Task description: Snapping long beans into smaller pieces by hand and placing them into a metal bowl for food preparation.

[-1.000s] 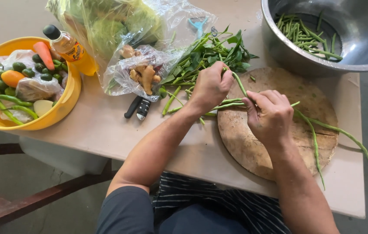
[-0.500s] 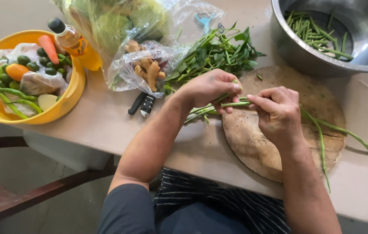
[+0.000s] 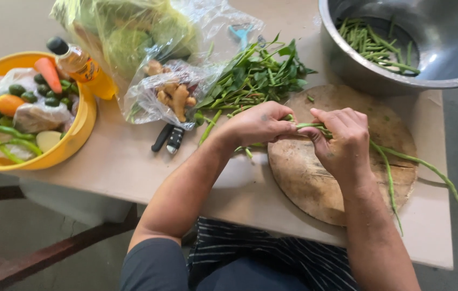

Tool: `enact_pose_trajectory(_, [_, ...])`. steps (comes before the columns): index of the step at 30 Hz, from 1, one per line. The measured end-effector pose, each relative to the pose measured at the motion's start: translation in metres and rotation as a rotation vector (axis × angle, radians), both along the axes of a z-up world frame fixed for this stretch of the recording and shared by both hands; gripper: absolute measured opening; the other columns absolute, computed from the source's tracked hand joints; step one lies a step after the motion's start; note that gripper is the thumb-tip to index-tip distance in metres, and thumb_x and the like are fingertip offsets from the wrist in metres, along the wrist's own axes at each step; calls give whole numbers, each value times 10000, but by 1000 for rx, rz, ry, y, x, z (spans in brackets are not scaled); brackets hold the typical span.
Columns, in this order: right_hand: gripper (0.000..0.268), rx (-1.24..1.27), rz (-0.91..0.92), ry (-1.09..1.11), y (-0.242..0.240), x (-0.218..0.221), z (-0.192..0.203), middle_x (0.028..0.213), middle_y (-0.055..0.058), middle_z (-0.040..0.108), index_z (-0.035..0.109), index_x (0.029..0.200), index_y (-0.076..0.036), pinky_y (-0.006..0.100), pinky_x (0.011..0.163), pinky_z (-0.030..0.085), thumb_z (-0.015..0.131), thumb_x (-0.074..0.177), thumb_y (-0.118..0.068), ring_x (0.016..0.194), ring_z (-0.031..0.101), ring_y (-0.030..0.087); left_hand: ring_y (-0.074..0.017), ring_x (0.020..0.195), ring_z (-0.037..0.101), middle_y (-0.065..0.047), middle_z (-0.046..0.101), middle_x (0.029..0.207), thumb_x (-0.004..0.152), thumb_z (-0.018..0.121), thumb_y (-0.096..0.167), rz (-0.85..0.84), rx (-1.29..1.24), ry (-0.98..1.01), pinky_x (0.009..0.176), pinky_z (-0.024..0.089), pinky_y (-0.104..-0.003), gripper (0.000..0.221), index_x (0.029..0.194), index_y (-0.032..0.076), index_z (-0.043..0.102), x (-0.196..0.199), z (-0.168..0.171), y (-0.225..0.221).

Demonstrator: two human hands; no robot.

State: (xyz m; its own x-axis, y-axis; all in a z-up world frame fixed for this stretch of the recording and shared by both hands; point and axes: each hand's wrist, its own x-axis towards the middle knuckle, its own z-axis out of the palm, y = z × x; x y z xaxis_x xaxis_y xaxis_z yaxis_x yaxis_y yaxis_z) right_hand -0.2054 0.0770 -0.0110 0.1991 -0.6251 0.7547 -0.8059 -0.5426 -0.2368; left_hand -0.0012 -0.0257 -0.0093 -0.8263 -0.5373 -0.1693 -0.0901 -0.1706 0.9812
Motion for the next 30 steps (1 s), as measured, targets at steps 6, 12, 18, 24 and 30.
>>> enact_pose_trajectory(6, [196,39,-178,-1,-1,-19,-11,862,38,685,799,1073,-94,378,834,493,763,1082,-286,804,676,281,-362,827,735,-153,723,784,912,593,342,298,-715,-319,712,586,-487,218,963,170,717,0,-8,-6])
enact_pose_trajectory(12, [69,9,-36,-105,3,12,0,795,83,688,805,957,-69,397,748,532,840,959,-129,734,670,316,-437,891,721,-199,711,874,940,474,373,586,-750,-490,825,570,-562,272,998,143,607,-8,4,0])
enact_pose_trajectory(18, [46,82,69,-252,10,10,11,804,89,709,803,938,-56,347,726,547,844,949,-75,720,678,289,-424,926,723,-190,730,826,927,513,368,854,-614,-299,805,560,-542,281,973,149,682,6,-17,-39])
enact_pose_trajectory(24, [90,171,100,-151,3,0,-6,846,74,720,804,939,-110,372,812,505,816,995,-179,810,689,309,-285,537,730,-214,708,755,936,616,130,161,280,29,410,634,-378,188,1011,-37,659,7,14,1])
enact_pose_trajectory(30, [102,153,36,-109,1,-6,-5,889,32,731,825,1004,-155,337,840,482,829,1016,-255,849,682,265,-125,464,647,-124,694,681,971,593,75,-96,156,108,335,494,-225,91,927,26,657,6,7,3])
